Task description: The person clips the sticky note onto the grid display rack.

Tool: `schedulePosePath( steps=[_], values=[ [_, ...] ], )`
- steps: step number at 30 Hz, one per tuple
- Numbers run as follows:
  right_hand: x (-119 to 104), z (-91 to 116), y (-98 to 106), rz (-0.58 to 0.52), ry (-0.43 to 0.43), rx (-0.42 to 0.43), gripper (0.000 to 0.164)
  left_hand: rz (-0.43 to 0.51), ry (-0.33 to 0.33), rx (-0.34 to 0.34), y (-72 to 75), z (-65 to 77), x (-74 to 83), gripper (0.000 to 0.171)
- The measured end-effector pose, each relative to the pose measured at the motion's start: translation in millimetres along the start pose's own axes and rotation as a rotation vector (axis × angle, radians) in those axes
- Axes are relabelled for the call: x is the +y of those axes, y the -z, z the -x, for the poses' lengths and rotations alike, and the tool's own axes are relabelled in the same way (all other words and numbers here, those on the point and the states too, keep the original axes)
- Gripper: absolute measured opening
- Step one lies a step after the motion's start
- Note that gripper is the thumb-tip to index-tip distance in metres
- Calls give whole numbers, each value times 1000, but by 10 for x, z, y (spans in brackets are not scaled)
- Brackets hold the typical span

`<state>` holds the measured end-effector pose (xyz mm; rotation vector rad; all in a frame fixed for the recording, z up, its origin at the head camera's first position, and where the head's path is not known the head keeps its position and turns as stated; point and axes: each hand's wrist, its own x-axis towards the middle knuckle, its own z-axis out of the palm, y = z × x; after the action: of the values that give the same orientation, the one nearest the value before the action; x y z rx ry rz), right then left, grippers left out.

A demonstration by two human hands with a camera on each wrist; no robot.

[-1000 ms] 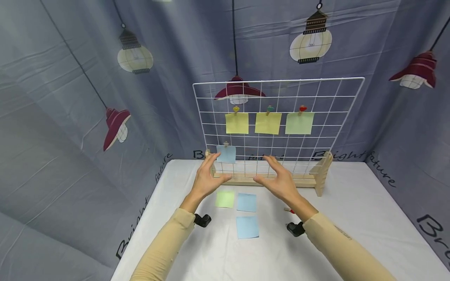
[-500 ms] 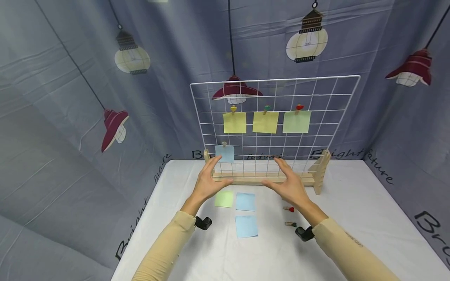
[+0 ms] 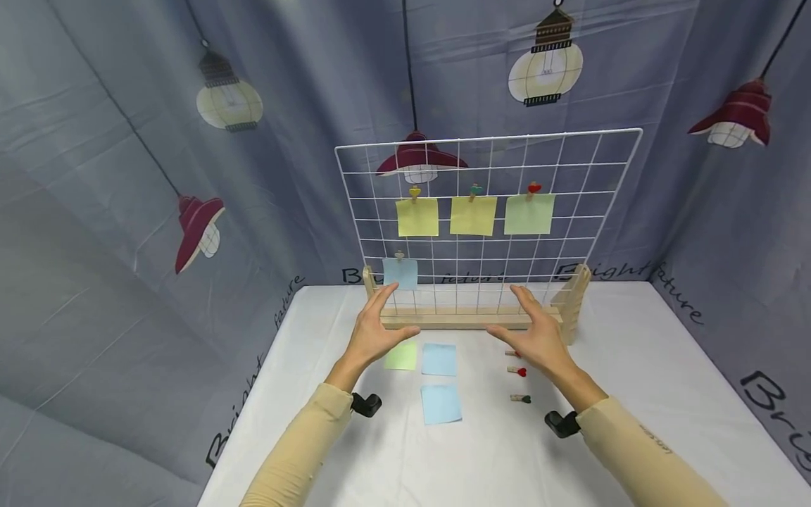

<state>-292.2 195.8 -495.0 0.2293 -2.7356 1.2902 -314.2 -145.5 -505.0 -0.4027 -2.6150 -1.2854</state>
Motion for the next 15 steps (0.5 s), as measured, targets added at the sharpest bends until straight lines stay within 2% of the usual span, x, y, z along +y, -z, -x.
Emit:
schedulePosePath(
  steps=[10, 15],
  values=[
    [123, 49, 28, 37, -14, 13, 103, 15, 27, 19, -79, 86, -110, 96],
    [181, 107, 47, 21, -22, 23, 102, 30, 30, 30, -119, 131, -158, 94]
  ],
)
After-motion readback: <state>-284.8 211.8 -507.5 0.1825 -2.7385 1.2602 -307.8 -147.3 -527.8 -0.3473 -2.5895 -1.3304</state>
